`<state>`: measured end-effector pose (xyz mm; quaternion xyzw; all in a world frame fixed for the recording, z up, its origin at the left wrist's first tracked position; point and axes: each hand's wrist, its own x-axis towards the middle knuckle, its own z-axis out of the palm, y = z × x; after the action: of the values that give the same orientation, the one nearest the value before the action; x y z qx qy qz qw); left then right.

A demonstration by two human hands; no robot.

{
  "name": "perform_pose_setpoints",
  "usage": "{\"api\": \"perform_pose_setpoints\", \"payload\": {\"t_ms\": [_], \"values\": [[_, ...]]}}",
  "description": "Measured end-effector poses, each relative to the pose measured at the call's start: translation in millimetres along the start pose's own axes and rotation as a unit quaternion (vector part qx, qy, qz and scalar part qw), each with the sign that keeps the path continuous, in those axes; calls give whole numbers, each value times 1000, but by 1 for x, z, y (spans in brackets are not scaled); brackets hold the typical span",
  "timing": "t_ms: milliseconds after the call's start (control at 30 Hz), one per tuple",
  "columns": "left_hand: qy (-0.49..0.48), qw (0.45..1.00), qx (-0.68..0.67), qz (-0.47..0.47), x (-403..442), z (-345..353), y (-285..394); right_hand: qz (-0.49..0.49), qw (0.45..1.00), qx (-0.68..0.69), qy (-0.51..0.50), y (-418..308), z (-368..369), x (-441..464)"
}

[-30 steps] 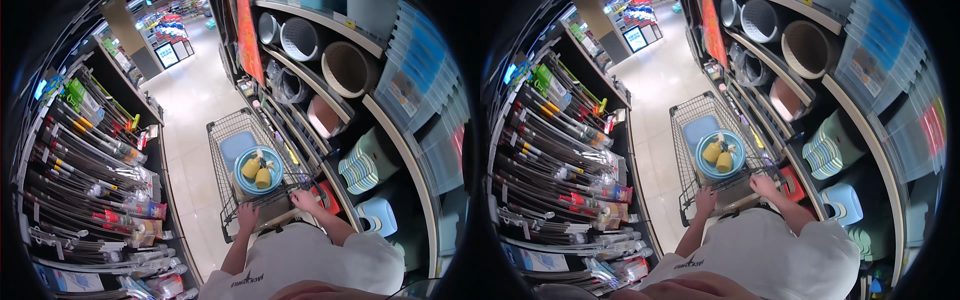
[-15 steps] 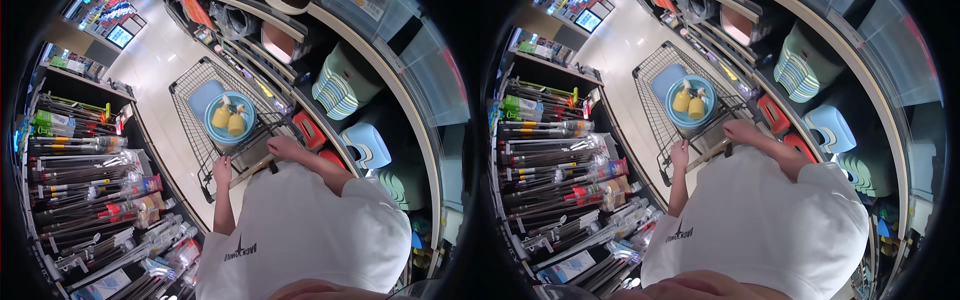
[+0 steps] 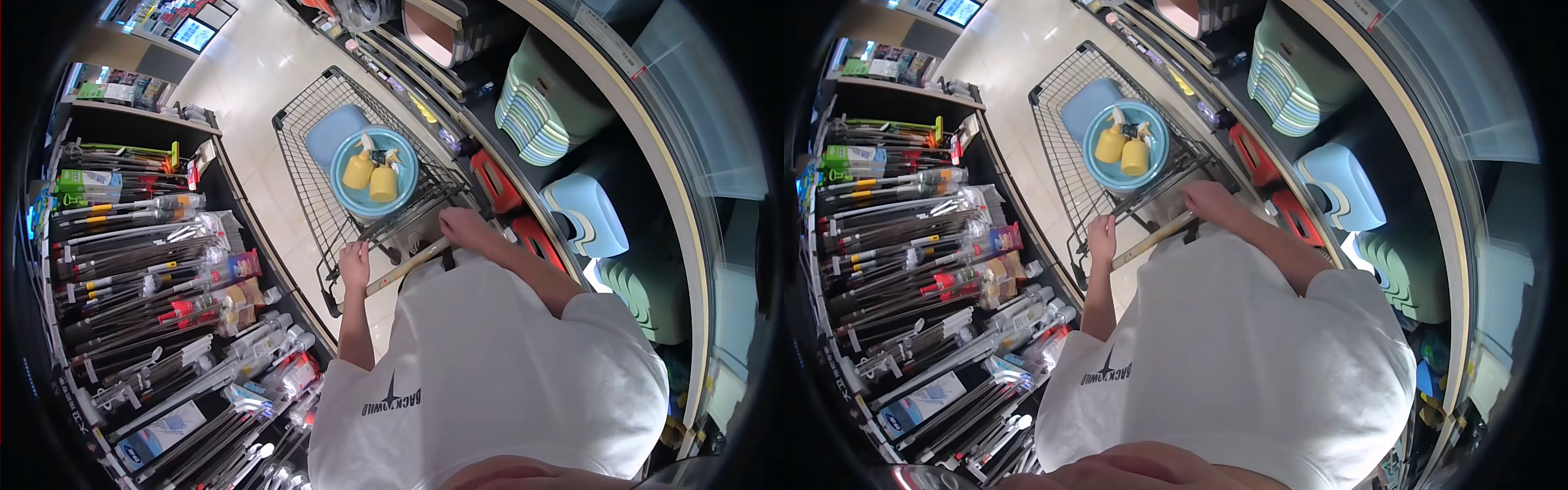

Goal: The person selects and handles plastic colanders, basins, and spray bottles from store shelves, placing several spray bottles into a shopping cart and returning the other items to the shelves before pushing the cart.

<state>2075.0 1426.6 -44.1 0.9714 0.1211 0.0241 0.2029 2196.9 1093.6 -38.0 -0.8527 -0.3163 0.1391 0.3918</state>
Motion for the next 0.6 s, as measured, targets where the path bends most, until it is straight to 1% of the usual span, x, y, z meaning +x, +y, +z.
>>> {"api": "perform_pose_setpoints", "payload": {"t_ms": [67, 100, 167, 233, 300, 333, 367, 400, 433, 467, 533, 600], "values": [[-3, 1000, 12, -5, -11, 3, 11, 59, 997, -46, 27, 0, 4, -11], [-4, 1000, 23, -6, -16, 6, 16, 63, 997, -45, 24, -1, 4, -17], [-3, 999, 31, -3, -25, 10, 24, 78, 993, -87, 17, -2, 5, -27], [-1, 999, 38, 4, -33, 12, 28, 81, 992, -92, 9, -1, 4, -34], [-30, 999, 26, -34, -38, 13, 37, 93, 990, -104, 7, 3, 2, -46], [-35, 999, 21, -25, -39, 15, 43, 76, 993, -94, 14, 4, 1, -50], [-26, 998, 13, -48, -42, 16, 46, 59, 994, -85, 21, 5, 0, -53], [-17, 997, 5, -71, -45, 17, 48, 67, 993, -89, 28, 6, -2, -56], [-20, 997, 14, -72, -46, 18, 50, 62, 994, -88, 24, 6, -4, -59], [-22, 998, 9, -62, -48, 20, 51, 54, 994, -89, 20, 6, -6, -60], [-7, 999, 38, -24, -50, 25, 49, 69, 993, -92, 19, 8, -7, -62], [-2, 1000, 31, -2, -50, 30, 45, 61, 994, -89, 9, 9, -8, -64]]}}
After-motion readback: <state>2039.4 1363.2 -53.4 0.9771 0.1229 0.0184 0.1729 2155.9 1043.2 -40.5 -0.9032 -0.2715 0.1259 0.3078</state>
